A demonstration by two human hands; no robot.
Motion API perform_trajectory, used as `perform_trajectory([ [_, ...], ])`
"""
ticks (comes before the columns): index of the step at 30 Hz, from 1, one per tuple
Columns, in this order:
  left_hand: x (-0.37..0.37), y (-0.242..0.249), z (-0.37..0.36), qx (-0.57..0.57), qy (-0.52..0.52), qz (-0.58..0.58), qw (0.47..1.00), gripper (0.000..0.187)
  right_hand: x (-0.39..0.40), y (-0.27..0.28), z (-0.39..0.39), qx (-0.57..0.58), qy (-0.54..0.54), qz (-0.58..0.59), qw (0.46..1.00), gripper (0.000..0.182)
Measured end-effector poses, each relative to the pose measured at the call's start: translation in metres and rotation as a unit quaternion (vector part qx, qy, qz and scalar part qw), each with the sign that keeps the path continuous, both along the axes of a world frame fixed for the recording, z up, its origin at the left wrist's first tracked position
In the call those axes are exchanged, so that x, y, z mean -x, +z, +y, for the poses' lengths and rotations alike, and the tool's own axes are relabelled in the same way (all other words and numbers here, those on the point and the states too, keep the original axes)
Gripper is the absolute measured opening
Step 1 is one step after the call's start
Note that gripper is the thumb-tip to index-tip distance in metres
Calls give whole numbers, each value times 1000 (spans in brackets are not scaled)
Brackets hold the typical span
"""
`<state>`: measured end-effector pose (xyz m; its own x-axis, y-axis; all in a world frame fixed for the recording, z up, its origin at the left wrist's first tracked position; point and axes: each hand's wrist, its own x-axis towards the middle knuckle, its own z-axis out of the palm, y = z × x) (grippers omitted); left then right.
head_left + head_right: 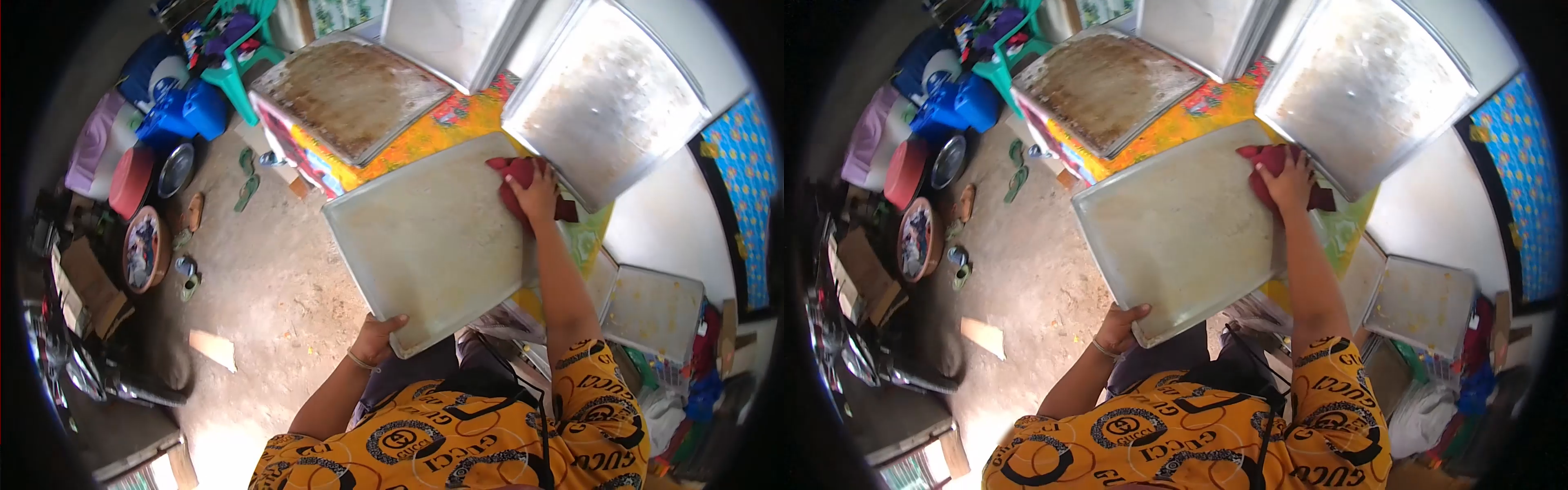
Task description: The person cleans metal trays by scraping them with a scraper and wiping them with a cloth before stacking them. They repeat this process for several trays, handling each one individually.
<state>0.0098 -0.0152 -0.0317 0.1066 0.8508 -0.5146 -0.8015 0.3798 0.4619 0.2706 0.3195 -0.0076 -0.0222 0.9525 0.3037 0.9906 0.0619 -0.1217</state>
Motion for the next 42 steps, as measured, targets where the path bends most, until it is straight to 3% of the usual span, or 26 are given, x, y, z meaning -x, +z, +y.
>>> perform_trajectory([
  [3, 1, -1, 1, -15, -1, -9, 1000, 44, 48, -6, 27, -27, -7, -16, 999, 84],
  [8, -1, 6, 3, 43, 14, 28, 999, 42, 151, 0, -33, -11, 205, 30, 978, 83],
  [14, -1, 5, 1, 23, 18, 38, 999, 40, 228, 15, -141, 40, 419, 82, 903, 75],
  [17, 13, 9, -5, -16, -12, 43, 999, 47, 224, 10, -174, 73, 503, 96, 856, 68],
  [20, 16, 18, -6, -95, 101, -207, 969, 74, 191, 17, -199, 127, 553, 120, 815, 62],
  [23, 15, 21, -2, -125, 150, -134, 972, 92, 141, 32, -230, 178, 594, 86, 779, 63],
  [24, 17, 17, -3, -125, 118, -133, 976, 89, 124, 34, -236, 191, 608, 78, 767, 65],
  [26, 22, 7, -4, -120, 54, -131, 983, 85, 85, 29, -239, 212, 590, 71, 776, 65],
  [27, 17, 12, -3, -120, 87, -83, 985, 63, 60, 27, -236, 223, 580, 68, 780, 65],
  [30, 20, -10, -5, -34, 31, 47, 998, 45, -32, 20, -191, 162, 425, 136, 880, 59],
  [31, 18, 2, -4, -14, 51, 13, 999, 42, -56, 14, -173, 157, 370, 138, 905, 59],
  [35, 16, 4, -4, -24, 46, 36, 998, 42, -119, 8, -114, 87, 209, 75, 971, 60],
  [39, 16, 4, -6, -24, 38, 46, 998, 43, -134, 7, -90, 44, 128, 92, 987, 58],
  [42, 18, -3, -7, -43, 25, 31, 998, 47, -138, 23, -83, 51, 41, 4, 998, 56],
])
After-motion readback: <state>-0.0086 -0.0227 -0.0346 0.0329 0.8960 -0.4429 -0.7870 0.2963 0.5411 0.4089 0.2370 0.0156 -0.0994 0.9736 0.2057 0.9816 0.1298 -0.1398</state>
